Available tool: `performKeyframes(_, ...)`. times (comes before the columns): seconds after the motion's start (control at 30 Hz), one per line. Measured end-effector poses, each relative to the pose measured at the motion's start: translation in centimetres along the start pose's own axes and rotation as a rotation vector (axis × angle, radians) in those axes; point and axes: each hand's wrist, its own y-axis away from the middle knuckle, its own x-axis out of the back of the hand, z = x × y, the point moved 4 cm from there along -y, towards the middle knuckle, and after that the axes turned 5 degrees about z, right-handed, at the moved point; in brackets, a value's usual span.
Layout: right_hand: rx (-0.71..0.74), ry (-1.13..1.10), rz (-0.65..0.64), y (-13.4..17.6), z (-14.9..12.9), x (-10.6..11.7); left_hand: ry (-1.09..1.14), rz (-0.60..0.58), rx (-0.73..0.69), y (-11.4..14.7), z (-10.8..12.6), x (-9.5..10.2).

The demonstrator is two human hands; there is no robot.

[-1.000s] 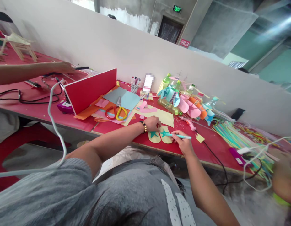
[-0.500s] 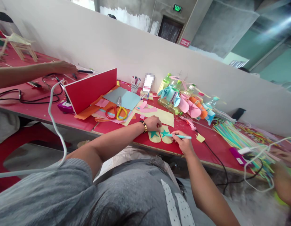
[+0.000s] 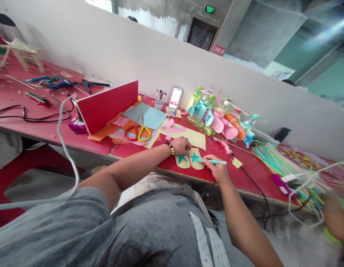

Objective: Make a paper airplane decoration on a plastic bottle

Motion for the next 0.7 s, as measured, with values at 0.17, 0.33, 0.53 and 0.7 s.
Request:
performKeyframes(0.17, -0.003, -0.003, -0.004, 0.04, 0.1, -0.01, -0.003, -0.007, -0.005, 0.01, 0.06, 0.06)
performKeyframes(0.33, -0.006, -0.003, -0.011, 0.08, 0.15, 0.0, -0.004, -0.01, -0.004, 0.0, 0.05, 0.08)
performKeyframes(0.53, -0.005, 0.0, -0.015, 0.15, 0.09, 0.01, 0.0, -0.012, -0.003, 0.07, 0.13, 0.19)
performKeyframes(0.7, -0.003, 0.009, -0.023, 0.19, -0.03, 0.03, 0.003, -0.012, 0.002, 0.05, 0.08, 0.13)
